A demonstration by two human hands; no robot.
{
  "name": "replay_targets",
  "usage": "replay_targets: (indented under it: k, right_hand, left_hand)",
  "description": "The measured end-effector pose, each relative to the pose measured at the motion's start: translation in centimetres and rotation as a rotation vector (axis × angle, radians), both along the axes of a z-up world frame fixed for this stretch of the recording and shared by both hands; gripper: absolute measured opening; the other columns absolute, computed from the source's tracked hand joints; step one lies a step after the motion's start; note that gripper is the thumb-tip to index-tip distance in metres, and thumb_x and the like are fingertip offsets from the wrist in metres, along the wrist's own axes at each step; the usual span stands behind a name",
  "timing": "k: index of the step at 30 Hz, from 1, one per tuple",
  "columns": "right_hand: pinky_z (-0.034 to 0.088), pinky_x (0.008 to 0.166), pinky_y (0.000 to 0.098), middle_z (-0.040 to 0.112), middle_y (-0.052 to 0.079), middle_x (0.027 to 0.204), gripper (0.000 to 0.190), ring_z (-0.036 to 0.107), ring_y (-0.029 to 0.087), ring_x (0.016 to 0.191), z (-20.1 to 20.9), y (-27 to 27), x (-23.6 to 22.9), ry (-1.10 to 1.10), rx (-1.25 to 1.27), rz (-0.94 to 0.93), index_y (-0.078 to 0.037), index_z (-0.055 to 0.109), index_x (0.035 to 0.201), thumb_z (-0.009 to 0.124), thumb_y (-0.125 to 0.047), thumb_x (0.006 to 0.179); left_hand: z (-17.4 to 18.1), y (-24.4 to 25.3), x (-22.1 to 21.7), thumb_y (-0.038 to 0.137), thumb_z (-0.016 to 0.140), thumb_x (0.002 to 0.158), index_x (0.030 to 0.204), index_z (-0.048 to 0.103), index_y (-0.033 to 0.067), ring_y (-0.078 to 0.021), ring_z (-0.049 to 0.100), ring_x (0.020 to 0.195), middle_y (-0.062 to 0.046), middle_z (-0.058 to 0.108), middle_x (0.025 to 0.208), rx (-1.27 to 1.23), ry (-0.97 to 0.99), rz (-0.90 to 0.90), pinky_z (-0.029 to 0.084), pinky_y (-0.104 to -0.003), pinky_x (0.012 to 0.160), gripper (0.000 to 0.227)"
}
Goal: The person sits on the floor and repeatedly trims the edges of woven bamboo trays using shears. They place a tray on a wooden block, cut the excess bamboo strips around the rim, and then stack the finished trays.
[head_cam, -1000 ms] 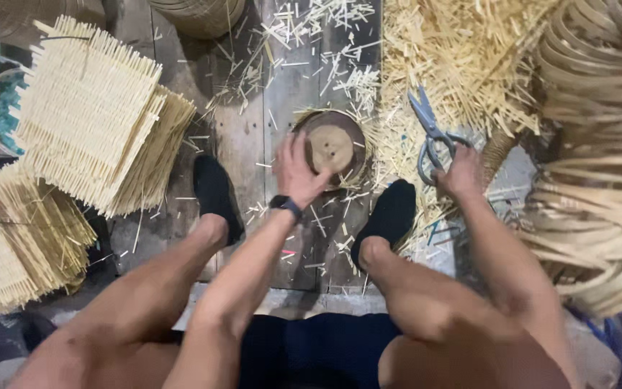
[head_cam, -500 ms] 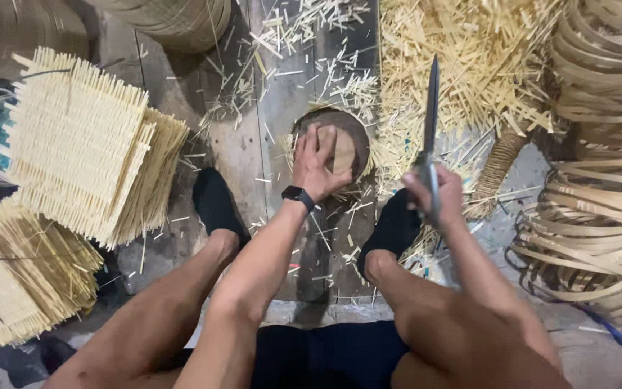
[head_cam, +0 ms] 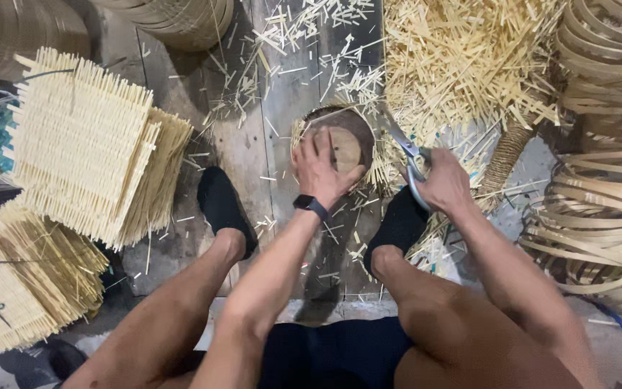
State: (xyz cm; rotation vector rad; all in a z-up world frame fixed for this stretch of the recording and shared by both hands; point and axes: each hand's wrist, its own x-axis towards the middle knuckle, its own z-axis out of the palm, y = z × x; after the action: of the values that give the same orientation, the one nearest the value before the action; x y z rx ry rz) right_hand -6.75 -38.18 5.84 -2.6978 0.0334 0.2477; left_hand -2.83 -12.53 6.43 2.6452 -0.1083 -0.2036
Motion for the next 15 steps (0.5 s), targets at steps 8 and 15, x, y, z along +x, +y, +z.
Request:
replay_targets:
  k: [8, 15]
  right_hand:
    - [0.057, 0.068, 0.0463, 0.063, 0.019, 0.096, 0.056, 0.064, 0.030, 0.083, -0.6, -0.7, 4.2, 0.454, -0.241, 0.039, 0.001, 0.069, 0.104, 0.063, -0.053, 0.095]
    - [0.055, 0.077, 0.0432, 0.062, 0.016, 0.094, 0.048, 0.061, 0.028, 0.089, -3.0, -2.4, 4.2, 0.088, -0.332, 0.161, -0.002, 0.067, 0.102, 0.070, -0.047, 0.085]
  left_hand:
    - [-1.1, 0.0, -0.6, 0.033, 0.093, 0.059, 0.154, 0.034, 0.0064, -0.0524, 0.038, 0.134, -0.026, 0.035, 0.153, -0.128, 0.068, -0.115, 0.037, -0.057, 0.113, 0.115]
    - [-0.1, 1.6, 1.4, 0.023, 0.093, 0.052, 0.153, 0.040, 0.0112, -0.0447, 0.039, 0.139, -0.018, 0.040, 0.154, -0.165, 0.039, -0.335, 0.036, -0.056, 0.116, 0.115]
